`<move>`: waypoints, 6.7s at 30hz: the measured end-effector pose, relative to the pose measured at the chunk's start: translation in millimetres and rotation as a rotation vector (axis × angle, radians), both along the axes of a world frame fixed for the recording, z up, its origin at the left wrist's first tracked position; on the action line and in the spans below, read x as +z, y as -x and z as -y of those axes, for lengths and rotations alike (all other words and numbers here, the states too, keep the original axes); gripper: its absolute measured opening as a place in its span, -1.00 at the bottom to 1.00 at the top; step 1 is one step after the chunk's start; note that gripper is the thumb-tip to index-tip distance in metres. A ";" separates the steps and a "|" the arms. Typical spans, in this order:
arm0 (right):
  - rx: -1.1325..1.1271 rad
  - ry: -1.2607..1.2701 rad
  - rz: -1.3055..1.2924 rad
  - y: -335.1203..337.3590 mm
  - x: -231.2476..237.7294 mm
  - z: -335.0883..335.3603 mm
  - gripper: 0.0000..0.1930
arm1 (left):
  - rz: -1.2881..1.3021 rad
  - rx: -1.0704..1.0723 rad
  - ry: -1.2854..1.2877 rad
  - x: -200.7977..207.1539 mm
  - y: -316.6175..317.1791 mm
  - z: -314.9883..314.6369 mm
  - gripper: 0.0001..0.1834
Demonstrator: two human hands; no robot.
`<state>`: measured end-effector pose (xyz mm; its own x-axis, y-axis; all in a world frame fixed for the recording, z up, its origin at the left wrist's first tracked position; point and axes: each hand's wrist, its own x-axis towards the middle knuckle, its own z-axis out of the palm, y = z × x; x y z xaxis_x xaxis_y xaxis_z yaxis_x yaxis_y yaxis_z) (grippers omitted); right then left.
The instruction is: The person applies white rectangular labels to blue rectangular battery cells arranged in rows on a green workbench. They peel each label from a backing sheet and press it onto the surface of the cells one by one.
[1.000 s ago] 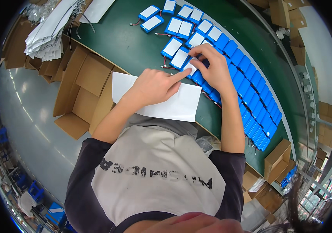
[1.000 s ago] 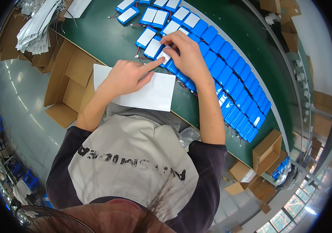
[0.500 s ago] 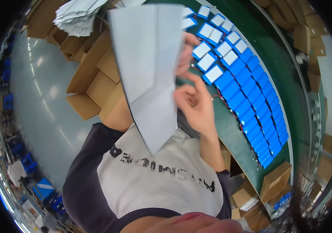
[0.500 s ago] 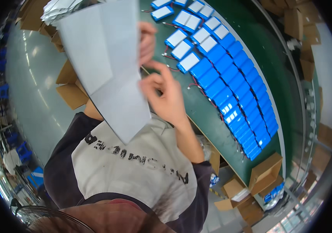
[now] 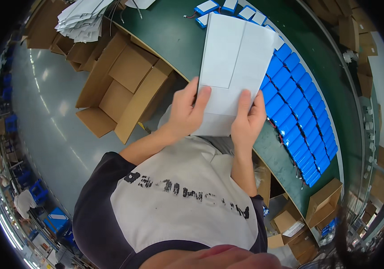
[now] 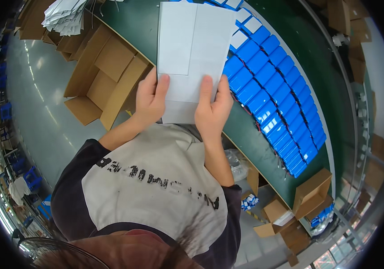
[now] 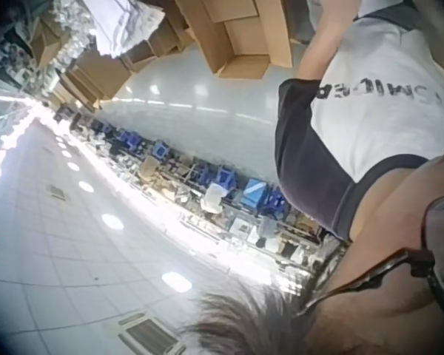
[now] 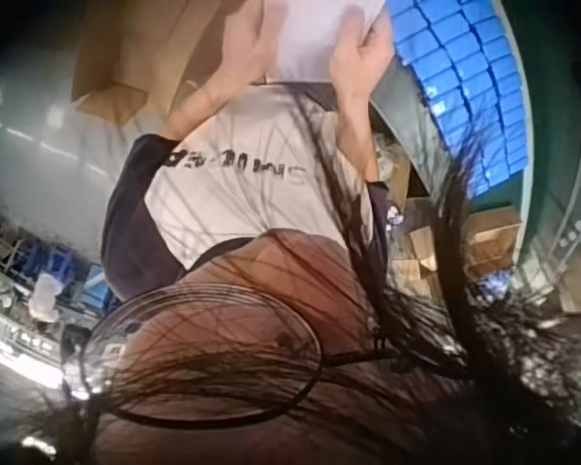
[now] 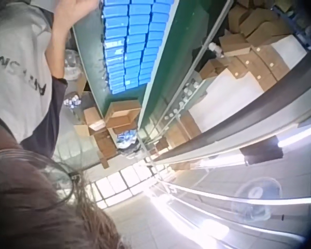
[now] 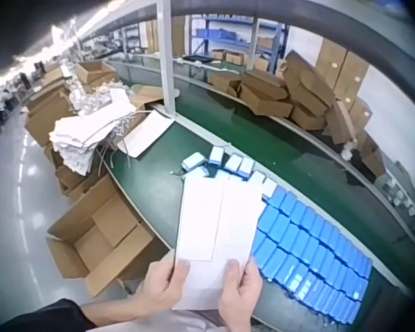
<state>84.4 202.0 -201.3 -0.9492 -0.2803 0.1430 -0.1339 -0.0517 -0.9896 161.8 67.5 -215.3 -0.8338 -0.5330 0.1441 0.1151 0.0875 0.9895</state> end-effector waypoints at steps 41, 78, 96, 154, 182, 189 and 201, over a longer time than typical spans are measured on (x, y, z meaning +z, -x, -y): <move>0.403 0.289 0.222 -9.2 23.7 -0.4 -0.38 | -0.146 -0.219 -0.563 25.2 25.4 0.1 -0.57; 0.562 0.226 0.372 37.1 59.0 -80.1 -0.44 | -0.085 0.301 0.400 22.5 68.1 125.1 -0.60; 0.310 -0.789 -0.202 262.5 45.7 -82.8 -0.68 | -0.282 -0.316 1.310 33.5 209.7 60.8 -0.76; 0.262 -0.786 -0.598 223.2 79.1 -82.1 -0.73 | -0.404 -0.829 1.136 15.3 219.8 45.4 -0.68; 0.162 -0.775 -0.731 202.2 120.4 -93.7 -0.70 | -0.400 -0.863 1.113 17.2 208.2 20.6 -0.59; 0.375 -0.408 -0.766 183.3 127.2 -74.8 -0.69 | -0.435 -0.643 1.066 17.8 200.6 11.8 -0.58; 0.197 -0.551 -0.910 157.4 111.9 -55.6 -0.78 | -0.213 -0.390 0.252 32.9 118.0 -33.6 -0.71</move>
<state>-73.0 257.7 -89.4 -0.4816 -0.6576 0.5792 -0.8683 0.2687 -0.4170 43.7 101.1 -182.4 -0.9018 -0.1152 0.4165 0.3835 0.2308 0.8942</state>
